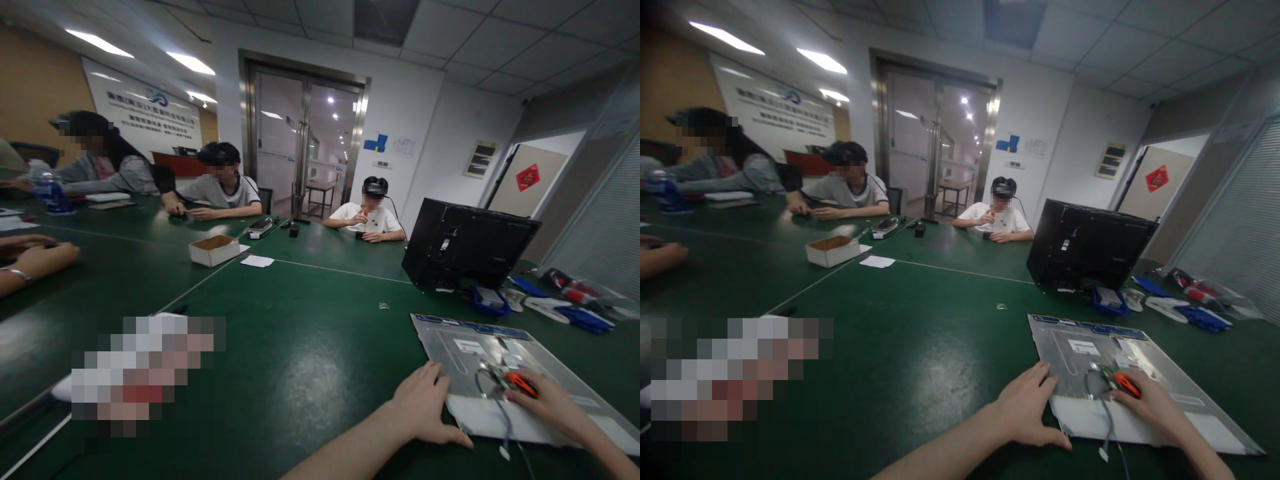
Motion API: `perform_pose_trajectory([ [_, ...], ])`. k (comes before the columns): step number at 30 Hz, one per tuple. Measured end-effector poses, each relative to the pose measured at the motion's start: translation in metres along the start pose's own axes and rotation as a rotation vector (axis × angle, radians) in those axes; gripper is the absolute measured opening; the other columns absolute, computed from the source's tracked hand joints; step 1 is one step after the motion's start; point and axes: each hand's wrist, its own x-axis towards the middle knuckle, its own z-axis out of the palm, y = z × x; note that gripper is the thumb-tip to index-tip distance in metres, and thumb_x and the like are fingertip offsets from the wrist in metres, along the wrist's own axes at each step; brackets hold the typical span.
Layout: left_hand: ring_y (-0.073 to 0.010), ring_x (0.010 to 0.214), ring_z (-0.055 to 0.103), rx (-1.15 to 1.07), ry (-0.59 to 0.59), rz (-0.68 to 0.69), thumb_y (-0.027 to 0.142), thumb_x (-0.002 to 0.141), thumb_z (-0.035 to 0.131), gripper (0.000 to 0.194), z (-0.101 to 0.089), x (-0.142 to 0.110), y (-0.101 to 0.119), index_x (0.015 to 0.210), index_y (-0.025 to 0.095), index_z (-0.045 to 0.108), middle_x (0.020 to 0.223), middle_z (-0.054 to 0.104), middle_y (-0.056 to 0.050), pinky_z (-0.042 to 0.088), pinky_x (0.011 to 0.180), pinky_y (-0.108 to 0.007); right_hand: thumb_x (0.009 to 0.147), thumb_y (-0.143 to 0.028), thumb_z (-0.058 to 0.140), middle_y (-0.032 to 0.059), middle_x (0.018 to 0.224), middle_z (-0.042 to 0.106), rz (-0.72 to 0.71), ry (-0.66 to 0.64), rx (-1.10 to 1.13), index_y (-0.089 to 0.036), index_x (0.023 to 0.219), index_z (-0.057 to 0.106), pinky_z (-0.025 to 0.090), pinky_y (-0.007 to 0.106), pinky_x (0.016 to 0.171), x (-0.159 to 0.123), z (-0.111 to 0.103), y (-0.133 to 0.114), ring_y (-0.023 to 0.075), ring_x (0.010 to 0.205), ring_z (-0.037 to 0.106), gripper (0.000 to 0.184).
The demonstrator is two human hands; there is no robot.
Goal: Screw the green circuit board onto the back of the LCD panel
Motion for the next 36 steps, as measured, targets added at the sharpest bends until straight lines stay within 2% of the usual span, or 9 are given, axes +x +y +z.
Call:
perform_pose_trajectory([
  [3, -0.0378, 0.138, 0.031, 0.015, 0.037, -0.068, 0.067, 0.070, 0.070, 0.098, 0.003, 0.003, 0.002, 0.139, 0.004, 0.039, 0.147, 0.036, -0.025, 0.027, 0.115, -0.044, 0.066, -0.062, 0.055, 0.0089, 0.093, 0.075, 0.016, -0.010, 0.024, -0.024, 0.085, 0.070, 0.053, 0.036, 0.071, -0.008, -0.001, 0.006, 0.0322, 0.085, 0.067, 0.045],
  [7, -0.0357, 0.129, 0.042, 0.002, 0.072, -0.093, 0.065, 0.068, 0.073, 0.091, 0.005, 0.007, 0.003, 0.134, 0.010, 0.044, 0.140, 0.045, -0.020, 0.035, 0.110, -0.045, 0.070, -0.059, 0.050, 0.0078, 0.085, 0.075, 0.022, -0.033, 0.061, -0.024, 0.082, 0.069, 0.053, 0.035, 0.068, -0.011, -0.001, 0.008, 0.0304, 0.078, 0.067, 0.042],
  [12, -0.0346, 0.127, 0.044, -0.007, 0.074, -0.095, 0.065, 0.066, 0.074, 0.091, 0.005, 0.006, 0.001, 0.131, 0.009, 0.046, 0.138, 0.047, -0.019, 0.035, 0.110, -0.044, 0.073, -0.056, 0.051, 0.0087, 0.090, 0.074, -0.009, -0.036, 0.091, -0.023, 0.080, 0.068, 0.052, 0.035, 0.074, -0.010, -0.002, 0.009, 0.0302, 0.083, 0.066, 0.038],
  [19, -0.0339, 0.122, 0.050, 0.033, 0.084, -0.075, 0.062, 0.066, 0.075, 0.084, 0.002, 0.005, 0.003, 0.125, 0.007, 0.052, 0.132, 0.053, -0.019, 0.037, 0.108, -0.041, 0.074, -0.058, 0.048, 0.0124, 0.090, 0.074, -0.053, -0.053, 0.040, -0.022, 0.080, 0.069, 0.051, 0.038, 0.076, -0.003, 0.002, 0.003, 0.0315, 0.084, 0.066, 0.042],
  [22, -0.0348, 0.127, 0.046, 0.042, 0.034, -0.039, 0.060, 0.069, 0.074, 0.085, -0.004, 0.003, 0.004, 0.131, 0.007, 0.048, 0.136, 0.050, -0.020, 0.034, 0.110, -0.043, 0.076, -0.057, 0.045, 0.0144, 0.095, 0.073, -0.060, -0.047, 0.001, -0.021, 0.083, 0.070, 0.051, 0.039, 0.078, -0.003, 0.004, -0.010, 0.0318, 0.087, 0.067, 0.045],
  [25, -0.0373, 0.138, 0.032, 0.049, -0.037, 0.011, 0.058, 0.078, 0.065, 0.088, -0.009, 0.001, 0.004, 0.143, 0.010, 0.033, 0.148, 0.038, -0.020, 0.019, 0.115, -0.054, 0.077, -0.058, 0.042, 0.0151, 0.095, 0.073, -0.043, -0.047, -0.045, -0.021, 0.082, 0.070, 0.051, 0.039, 0.077, -0.003, 0.007, -0.031, 0.0322, 0.085, 0.067, 0.047],
  [28, -0.0366, 0.141, 0.024, 0.067, -0.115, 0.037, 0.050, 0.086, 0.056, 0.076, -0.011, 0.001, 0.005, 0.145, 0.011, 0.029, 0.152, 0.032, -0.019, 0.013, 0.114, -0.058, 0.081, -0.061, 0.038, 0.0130, 0.087, 0.074, -0.017, -0.057, -0.086, -0.023, 0.081, 0.069, 0.050, 0.038, 0.076, -0.001, 0.017, -0.058, 0.0313, 0.083, 0.069, 0.050],
  [32, -0.0284, 0.134, 0.042, 0.040, -0.123, 0.060, 0.039, 0.090, 0.050, 0.055, -0.013, 0.000, 0.008, 0.139, 0.017, 0.037, 0.143, 0.047, -0.013, 0.021, 0.114, -0.051, 0.083, -0.070, 0.034, 0.0185, 0.069, 0.071, 0.077, -0.076, -0.162, -0.021, 0.061, 0.064, 0.051, 0.044, 0.067, 0.003, 0.038, -0.089, 0.0355, 0.070, 0.068, 0.062],
  [36, -0.0254, 0.120, 0.055, 0.103, -0.061, 0.105, 0.033, 0.090, 0.049, 0.038, -0.015, -0.009, 0.012, 0.124, 0.017, 0.051, 0.126, 0.062, -0.011, 0.031, 0.110, -0.044, 0.078, -0.073, 0.040, 0.0221, 0.067, 0.069, 0.130, -0.064, -0.211, -0.018, 0.059, 0.063, 0.052, 0.044, 0.061, 0.008, 0.050, -0.095, 0.0361, 0.066, 0.069, 0.063],
])
